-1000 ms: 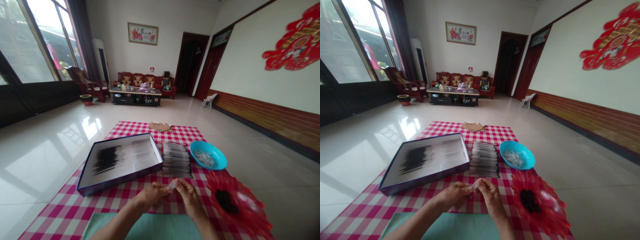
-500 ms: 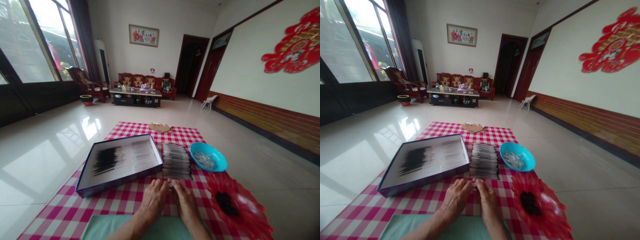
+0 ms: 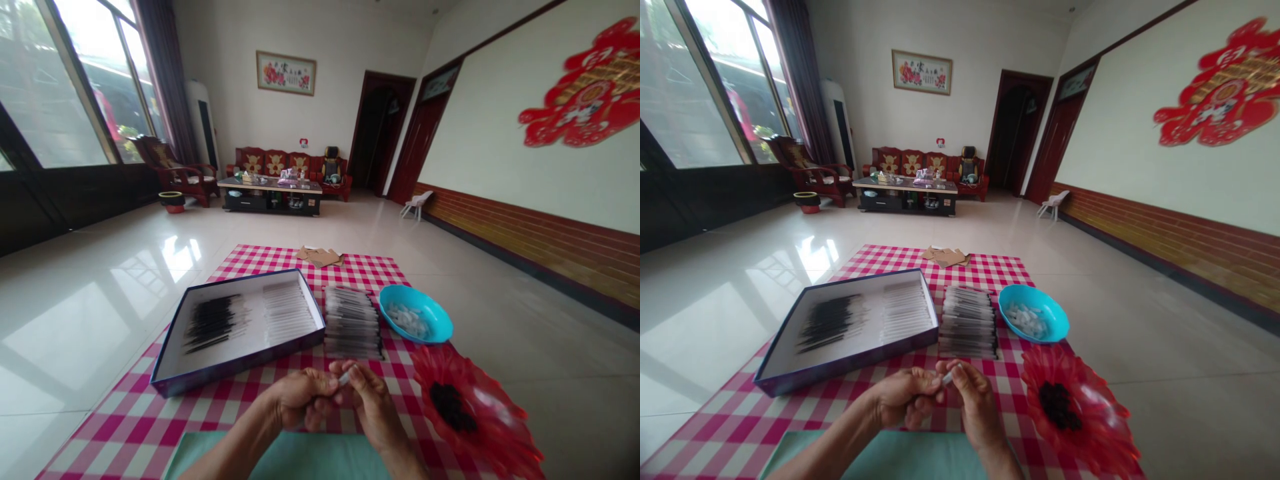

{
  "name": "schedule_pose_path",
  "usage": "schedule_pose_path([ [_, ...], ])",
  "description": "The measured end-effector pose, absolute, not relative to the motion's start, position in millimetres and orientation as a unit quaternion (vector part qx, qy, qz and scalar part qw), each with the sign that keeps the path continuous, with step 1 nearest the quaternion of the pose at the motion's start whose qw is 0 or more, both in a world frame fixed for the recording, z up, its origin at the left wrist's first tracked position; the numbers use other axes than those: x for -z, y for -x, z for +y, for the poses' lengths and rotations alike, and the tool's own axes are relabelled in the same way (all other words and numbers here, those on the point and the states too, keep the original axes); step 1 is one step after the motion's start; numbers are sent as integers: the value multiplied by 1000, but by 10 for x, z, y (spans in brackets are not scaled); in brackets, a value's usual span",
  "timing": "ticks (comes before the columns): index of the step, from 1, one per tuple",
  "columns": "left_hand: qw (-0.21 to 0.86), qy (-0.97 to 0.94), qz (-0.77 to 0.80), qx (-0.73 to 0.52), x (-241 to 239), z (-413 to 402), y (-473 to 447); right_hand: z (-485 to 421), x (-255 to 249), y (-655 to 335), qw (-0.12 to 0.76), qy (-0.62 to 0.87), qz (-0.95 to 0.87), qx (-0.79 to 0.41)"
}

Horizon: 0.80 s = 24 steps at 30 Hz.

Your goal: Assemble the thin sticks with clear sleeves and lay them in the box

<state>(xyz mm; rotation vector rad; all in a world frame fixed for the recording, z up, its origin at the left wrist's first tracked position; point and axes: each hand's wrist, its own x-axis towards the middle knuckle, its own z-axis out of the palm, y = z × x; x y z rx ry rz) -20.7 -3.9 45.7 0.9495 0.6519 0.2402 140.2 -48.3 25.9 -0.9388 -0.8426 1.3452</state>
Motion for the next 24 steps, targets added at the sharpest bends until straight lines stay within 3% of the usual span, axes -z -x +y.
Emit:
schedule_pose_path([
  [3,782,-524,292,-171,-413,-54,191,-469,-258,-1401,609,365,-340,-617],
  [7,470,-745,357,-310,-363,-141,84,-429,-169,-1347,621,371,-262,-639],
  [11,193,-835,436,-275,-274,-242,10,-412,-61,-1293,629,407,-248,-613],
  [15,78,-852,466,-227,-195,-303,-11,-410,-26,-1278,653,447,-242,-561],
  [17,95,-848,465,-236,-205,-305,-16,-409,-34,-1287,653,468,-253,-540],
  [19,184,-826,462,-264,-245,-280,-16,-409,-54,-1304,647,474,-278,-529],
  [24,668,-595,377,-240,-329,-130,43,-453,-160,-1344,637,429,-319,-555],
])
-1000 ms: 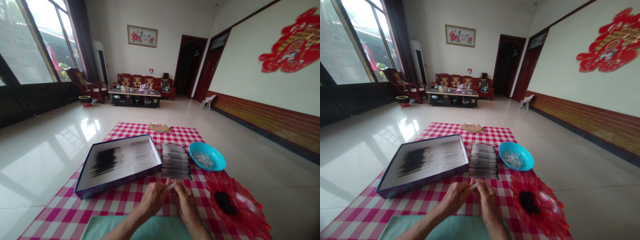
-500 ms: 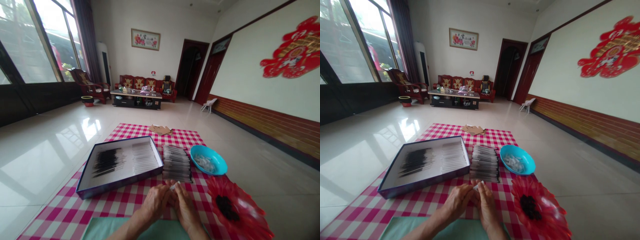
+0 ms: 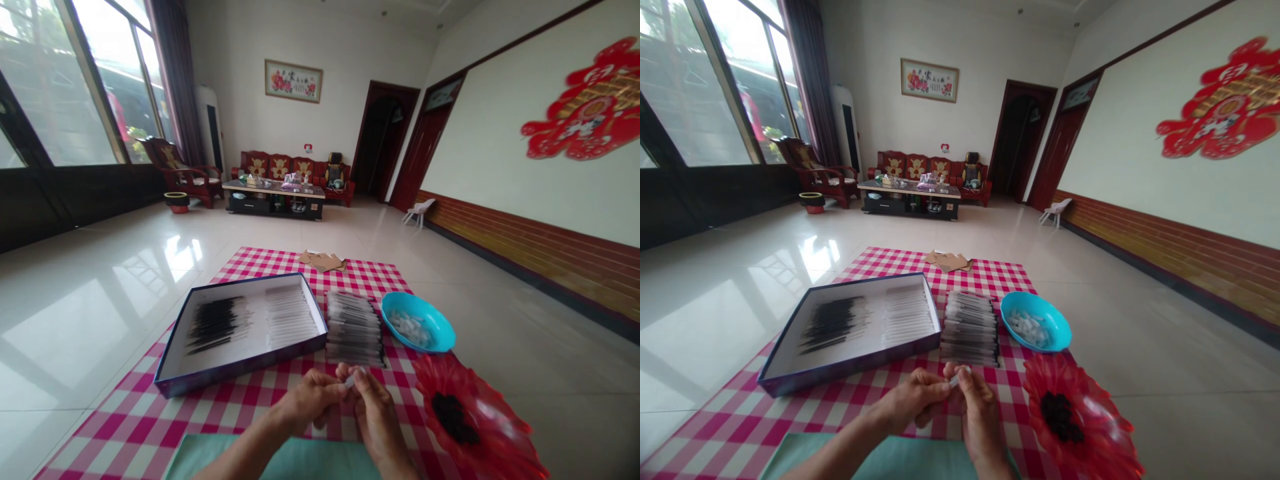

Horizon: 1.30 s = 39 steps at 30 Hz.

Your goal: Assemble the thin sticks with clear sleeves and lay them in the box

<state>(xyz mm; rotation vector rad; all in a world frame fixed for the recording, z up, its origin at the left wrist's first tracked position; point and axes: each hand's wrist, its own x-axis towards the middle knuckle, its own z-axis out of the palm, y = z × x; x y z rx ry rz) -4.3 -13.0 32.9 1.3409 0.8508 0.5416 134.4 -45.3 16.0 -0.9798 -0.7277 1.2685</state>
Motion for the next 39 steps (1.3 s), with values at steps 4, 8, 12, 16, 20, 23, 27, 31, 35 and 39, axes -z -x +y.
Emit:
schedule_pose_path([
  [4,869,-395,261,-143,-319,-71,126,-516,-267,-1348,622,395,-344,-582],
  [8,791,-511,261,-212,-320,-106,110,-508,-261,-1342,630,378,-320,-599],
  [12,503,-721,342,-331,-307,-188,12,-456,-151,-1321,635,404,-281,-596],
  [16,303,-785,423,-335,-212,-267,-62,-438,-67,-1285,633,442,-270,-576],
  [20,221,-794,457,-334,-117,-297,-72,-440,-32,-1257,652,434,-244,-572],
  [23,158,-808,467,-323,-127,-311,-54,-440,-44,-1266,668,442,-249,-544],
  [27,221,-794,441,-355,-245,-316,-39,-448,-137,-1314,666,466,-286,-507],
  [31,545,-652,388,-358,-357,-253,-22,-485,-276,-1374,651,457,-304,-525],
  [35,832,-438,270,-209,-382,-164,56,-533,-355,-1424,642,410,-355,-542],
  [39,866,-411,228,-172,-343,-119,102,-527,-346,-1419,637,370,-360,-572],
])
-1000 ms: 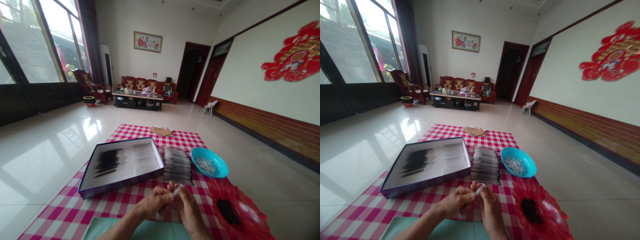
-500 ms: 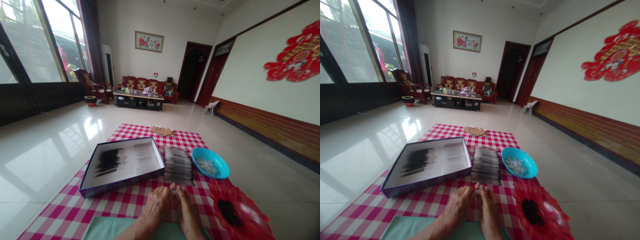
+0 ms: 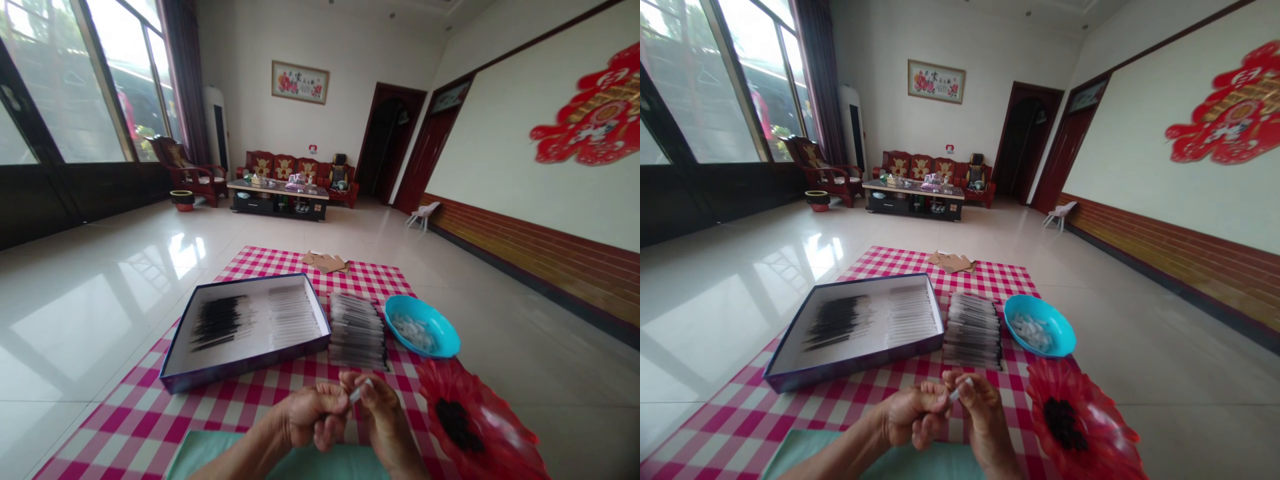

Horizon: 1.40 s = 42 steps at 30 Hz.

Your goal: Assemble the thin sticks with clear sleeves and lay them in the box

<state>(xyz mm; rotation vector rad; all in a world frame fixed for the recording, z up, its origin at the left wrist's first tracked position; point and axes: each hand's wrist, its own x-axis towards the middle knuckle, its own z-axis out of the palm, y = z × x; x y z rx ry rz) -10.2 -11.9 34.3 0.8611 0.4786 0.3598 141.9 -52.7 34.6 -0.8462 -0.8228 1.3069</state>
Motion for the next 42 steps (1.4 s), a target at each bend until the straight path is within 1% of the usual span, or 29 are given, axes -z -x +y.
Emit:
schedule_pose_path([
  [2,797,-491,250,-247,-300,-112,82,-502,-316,-1390,641,369,-328,-588],
  [5,595,-635,331,-365,-223,-137,33,-459,-234,-1341,644,391,-280,-594],
  [8,397,-718,423,-385,-178,-215,-2,-433,-135,-1314,637,423,-273,-584],
  [9,358,-731,438,-382,-179,-244,-9,-429,-112,-1309,638,432,-277,-574],
  [11,333,-738,444,-383,-206,-281,-18,-430,-100,-1305,649,443,-285,-549],
  [12,348,-730,442,-388,-228,-283,-17,-433,-116,-1307,653,447,-286,-540],
  [13,389,-712,437,-388,-252,-271,-10,-438,-146,-1315,654,450,-287,-537],
  [14,459,-682,428,-375,-274,-245,5,-444,-188,-1331,652,450,-287,-538],
  [15,552,-643,409,-339,-292,-210,28,-448,-237,-1357,654,446,-284,-541],
  [17,739,-535,343,-221,-308,-128,91,-450,-341,-1436,671,414,-277,-549],
  [18,802,-485,305,-167,-306,-93,125,-447,-387,-1483,684,391,-272,-553],
  [19,837,-450,276,-141,-301,-68,153,-441,-425,-1531,695,368,-265,-558],
  [20,852,-434,257,-141,-293,-54,173,-434,-452,-1573,702,351,-257,-564],
  [23,836,-441,245,-218,-270,-67,168,-427,-478,-1623,693,345,-235,-588],
  [26,826,-446,239,-248,-255,-97,119,-457,-460,-1567,679,369,-234,-591],
  [28,827,-440,236,-259,-241,-97,102,-472,-456,-1532,661,406,-268,-572],
  [31,826,-430,236,-275,-214,-71,109,-417,-506,-1608,606,504,-367,-493],
  [34,826,-426,237,-283,-195,-47,117,-235,-649,-1908,542,596,-467,-365],
  [36,826,-421,239,-288,-180,-43,108,-49,-772,-2197,469,666,-514,-269],
  [42,834,-396,244,-298,-114,-59,62,519,-1031,-2893,422,749,-483,-166],
])
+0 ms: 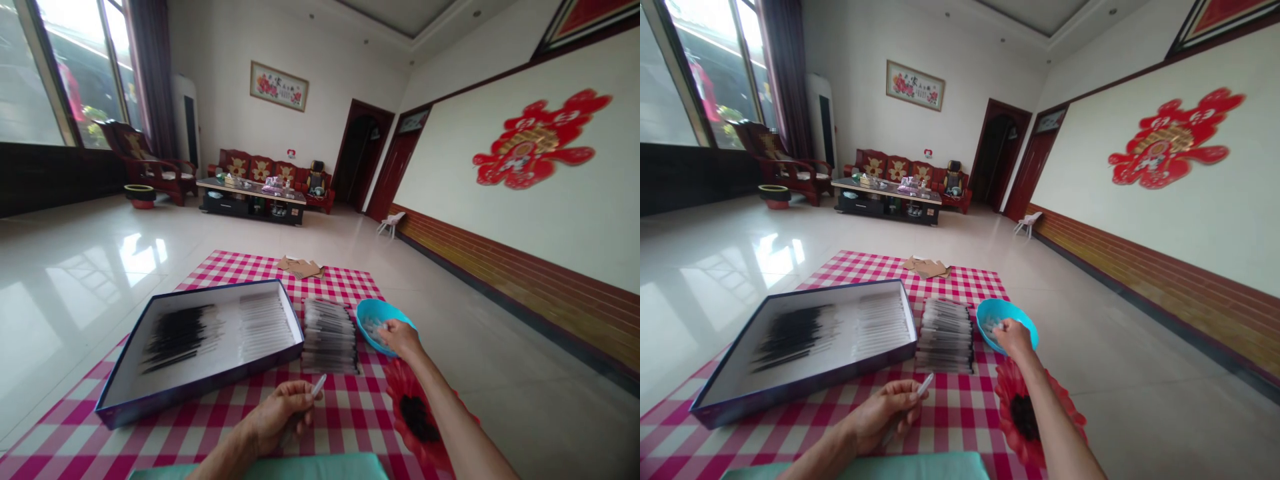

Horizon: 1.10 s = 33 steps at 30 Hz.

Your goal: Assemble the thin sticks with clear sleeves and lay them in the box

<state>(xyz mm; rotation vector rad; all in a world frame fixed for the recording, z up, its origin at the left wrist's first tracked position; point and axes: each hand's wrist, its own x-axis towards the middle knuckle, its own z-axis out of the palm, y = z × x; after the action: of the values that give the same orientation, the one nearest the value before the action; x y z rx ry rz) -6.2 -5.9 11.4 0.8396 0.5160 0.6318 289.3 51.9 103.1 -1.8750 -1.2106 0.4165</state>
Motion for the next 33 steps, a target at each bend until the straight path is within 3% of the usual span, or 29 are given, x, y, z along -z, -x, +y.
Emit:
schedule_pose_path([
  [7,843,-376,226,-311,-118,-47,71,336,-1034,-2578,459,709,-521,-122],
  [15,806,-419,205,-363,-266,-112,77,-441,-215,-1592,502,613,-564,-232],
  [20,654,-613,268,-353,-749,65,333,-487,69,-1585,500,595,-588,-224],
  [23,447,-718,405,-347,-1061,417,525,-474,89,-1628,504,587,-597,-212],
  [25,308,-746,522,-277,-1163,678,615,-472,91,-1636,498,582,-607,-211],
  [27,283,-746,559,-225,-1158,885,656,-470,98,-1628,500,576,-612,-209],
  [33,343,-735,572,-122,-862,1055,567,-461,76,-1593,528,570,-590,-219],
])
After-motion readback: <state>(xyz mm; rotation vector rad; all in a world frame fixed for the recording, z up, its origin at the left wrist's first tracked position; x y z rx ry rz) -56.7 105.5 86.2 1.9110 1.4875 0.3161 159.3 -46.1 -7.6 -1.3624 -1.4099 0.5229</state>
